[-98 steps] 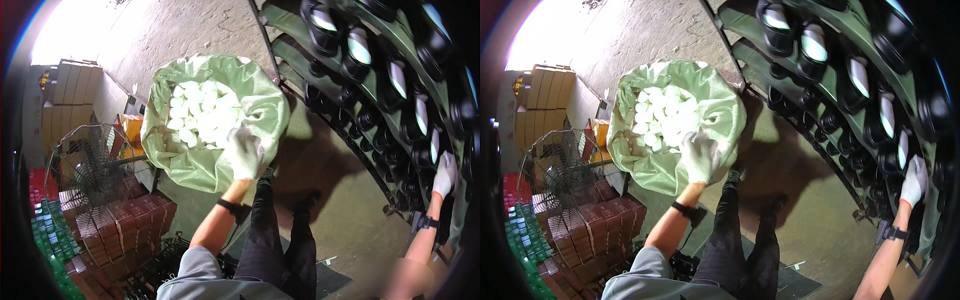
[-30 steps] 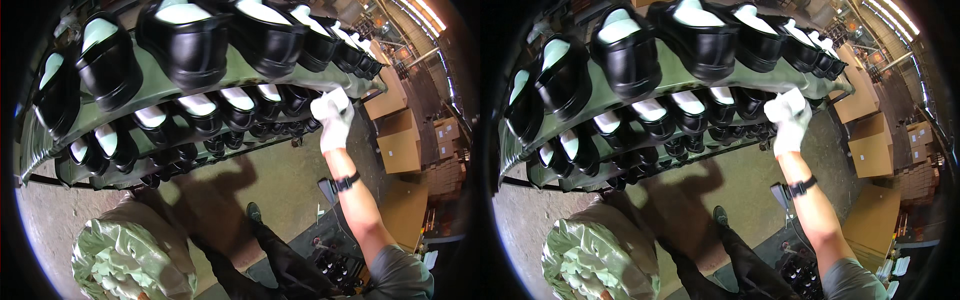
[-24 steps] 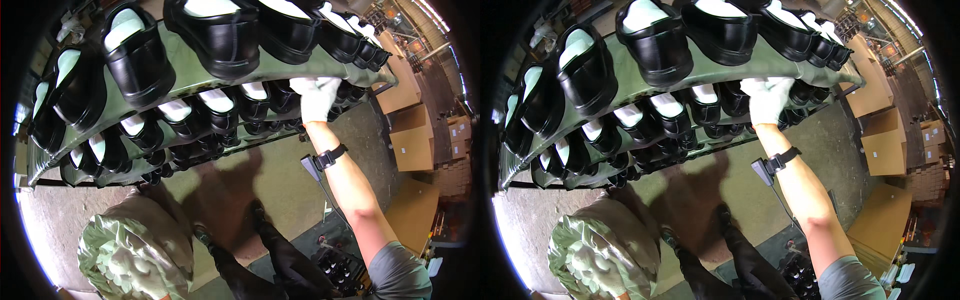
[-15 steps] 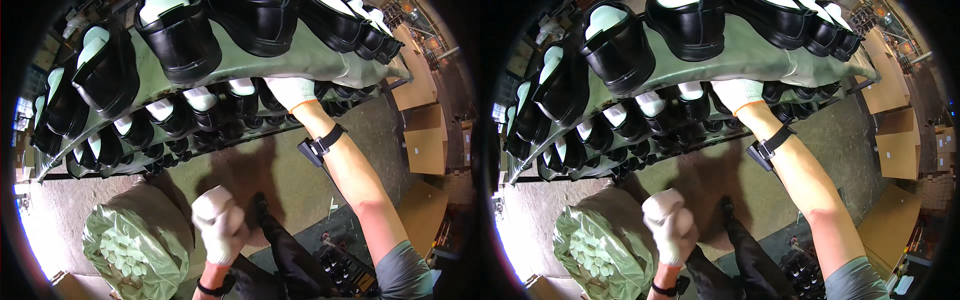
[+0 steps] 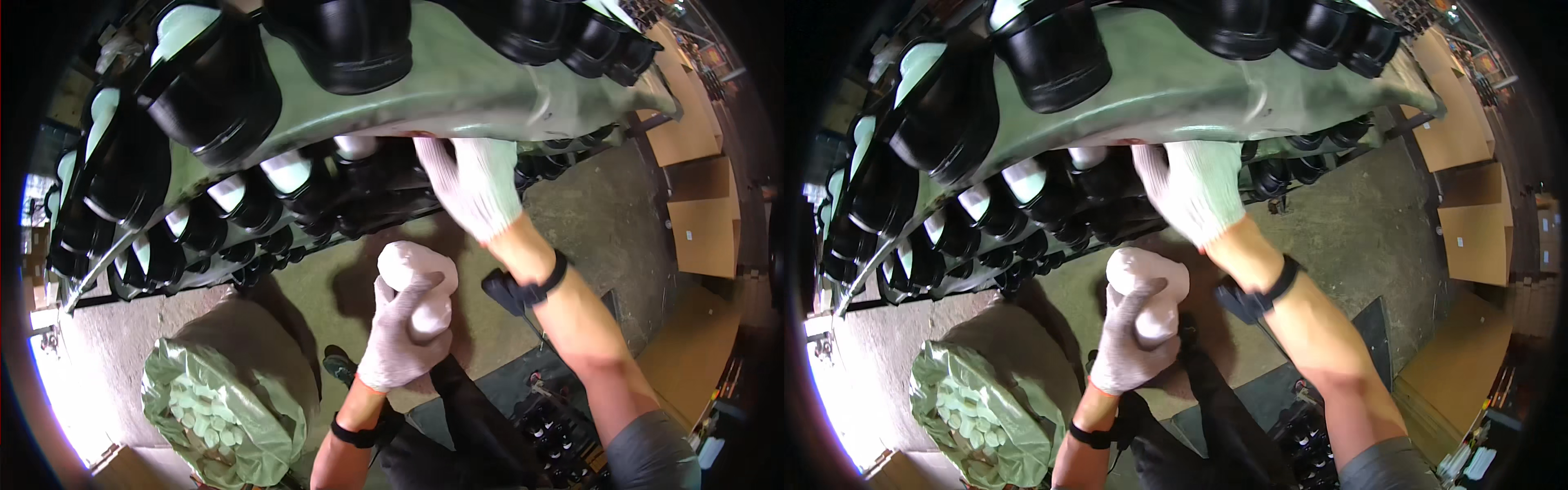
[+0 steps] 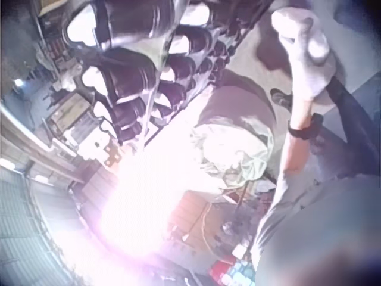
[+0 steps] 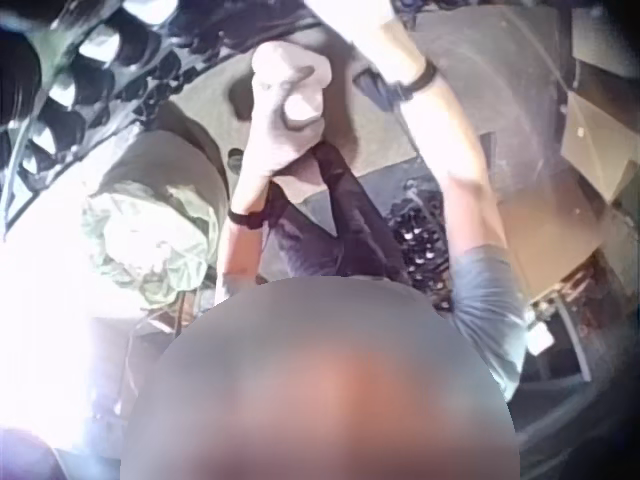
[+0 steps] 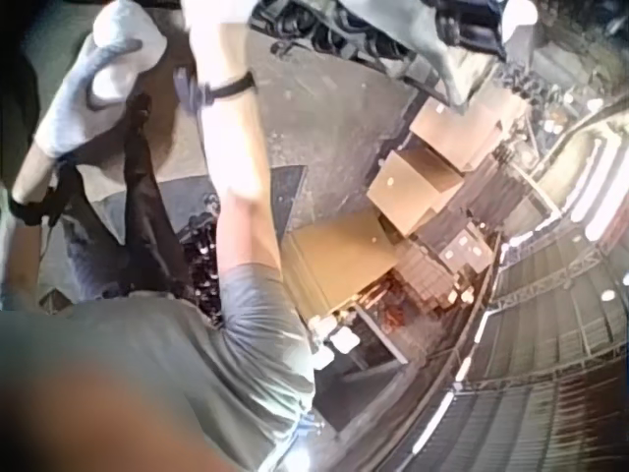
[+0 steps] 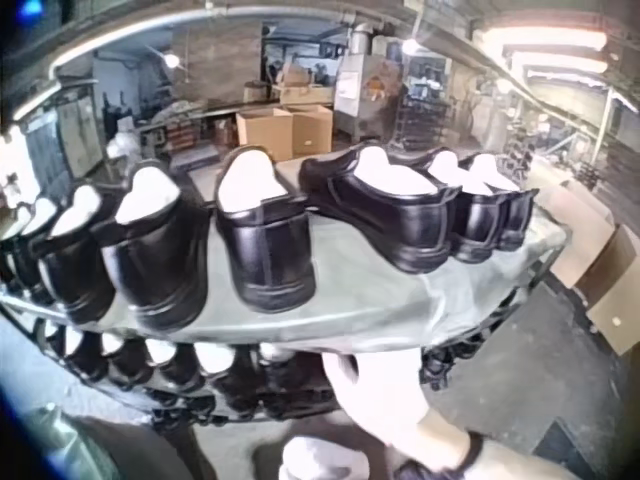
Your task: Stuffing finished black shoes with white paper or foam material to maintain their shape.
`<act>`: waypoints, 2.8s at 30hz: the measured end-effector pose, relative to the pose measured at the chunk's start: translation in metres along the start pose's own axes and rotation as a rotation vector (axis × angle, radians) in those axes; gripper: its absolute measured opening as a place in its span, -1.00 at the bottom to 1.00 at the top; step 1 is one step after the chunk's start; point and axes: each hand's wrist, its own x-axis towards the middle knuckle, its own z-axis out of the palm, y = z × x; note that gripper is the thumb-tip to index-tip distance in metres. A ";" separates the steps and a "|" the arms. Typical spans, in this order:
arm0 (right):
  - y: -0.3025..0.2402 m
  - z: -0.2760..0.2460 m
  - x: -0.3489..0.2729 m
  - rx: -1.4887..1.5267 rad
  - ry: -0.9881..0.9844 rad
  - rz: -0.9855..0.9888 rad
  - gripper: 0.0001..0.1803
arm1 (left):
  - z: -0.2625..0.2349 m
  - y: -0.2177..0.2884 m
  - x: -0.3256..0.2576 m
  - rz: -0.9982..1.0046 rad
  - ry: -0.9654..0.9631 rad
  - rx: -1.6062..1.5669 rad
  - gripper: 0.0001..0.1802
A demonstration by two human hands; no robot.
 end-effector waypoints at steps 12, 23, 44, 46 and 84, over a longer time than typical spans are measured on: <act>0.064 -0.139 -0.080 1.321 -0.067 1.052 -0.33 | 0.070 0.027 0.095 0.615 -0.233 0.435 -0.44; 0.178 -0.007 0.021 0.874 0.413 0.610 -0.56 | 0.088 -0.001 0.051 0.316 -0.324 0.533 -0.20; 0.210 -0.026 0.046 0.171 -0.051 0.311 -0.49 | 0.071 -0.048 -0.006 0.213 -0.232 0.415 -0.37; 0.210 -0.026 0.046 0.028 -0.101 0.246 -0.49 | 0.070 -0.060 -0.014 0.233 -0.224 0.406 -0.30; 0.129 -0.019 0.005 -0.535 -0.273 -0.080 -0.33 | 0.020 -0.100 -0.061 0.143 -0.204 0.388 -0.38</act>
